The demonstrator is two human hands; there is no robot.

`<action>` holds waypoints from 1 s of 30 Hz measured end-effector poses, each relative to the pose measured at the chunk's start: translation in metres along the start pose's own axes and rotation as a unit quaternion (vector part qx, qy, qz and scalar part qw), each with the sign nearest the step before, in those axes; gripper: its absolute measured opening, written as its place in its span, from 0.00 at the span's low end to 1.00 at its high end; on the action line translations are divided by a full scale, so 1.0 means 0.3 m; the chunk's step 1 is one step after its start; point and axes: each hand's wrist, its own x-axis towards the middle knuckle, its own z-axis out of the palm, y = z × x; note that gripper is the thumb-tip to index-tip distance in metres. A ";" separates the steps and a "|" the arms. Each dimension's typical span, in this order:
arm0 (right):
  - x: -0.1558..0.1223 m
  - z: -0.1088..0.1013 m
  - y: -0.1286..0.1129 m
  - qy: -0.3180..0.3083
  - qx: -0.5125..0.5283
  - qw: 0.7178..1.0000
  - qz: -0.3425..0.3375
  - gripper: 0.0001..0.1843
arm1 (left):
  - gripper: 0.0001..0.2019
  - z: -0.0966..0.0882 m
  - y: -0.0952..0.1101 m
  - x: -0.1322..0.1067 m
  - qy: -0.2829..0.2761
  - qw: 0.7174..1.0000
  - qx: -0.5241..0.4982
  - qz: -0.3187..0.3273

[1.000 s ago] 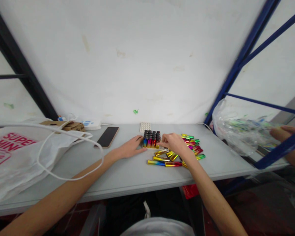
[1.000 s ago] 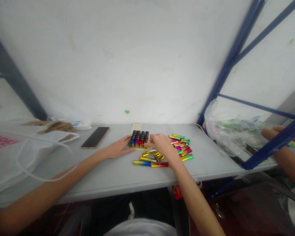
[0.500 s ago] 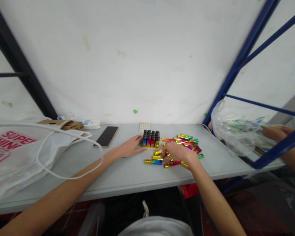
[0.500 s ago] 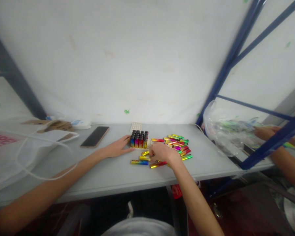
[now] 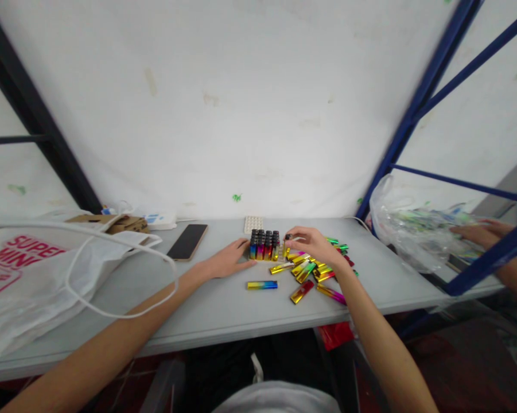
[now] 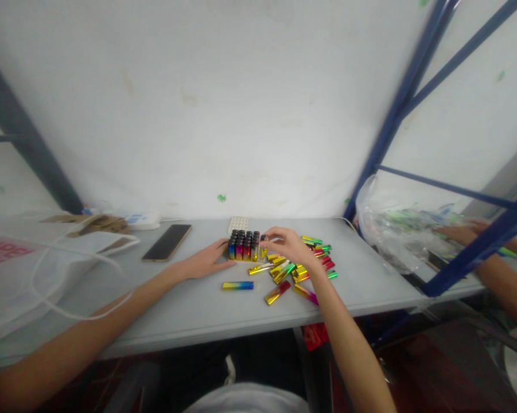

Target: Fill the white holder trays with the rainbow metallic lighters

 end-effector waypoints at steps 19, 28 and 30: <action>0.072 0.165 0.045 0.189 0.118 0.971 0.087 0.28 | 0.40 0.025 -0.032 0.052 0.069 0.996 -0.051 -0.026; 0.072 0.159 0.072 0.305 -0.142 0.941 0.048 0.19 | 0.39 -0.041 -0.078 0.031 0.029 0.996 -0.069 -0.043; 0.077 0.159 0.074 0.296 -0.136 0.944 0.050 0.20 | 0.39 -0.052 -0.085 0.024 0.027 0.996 -0.071 -0.046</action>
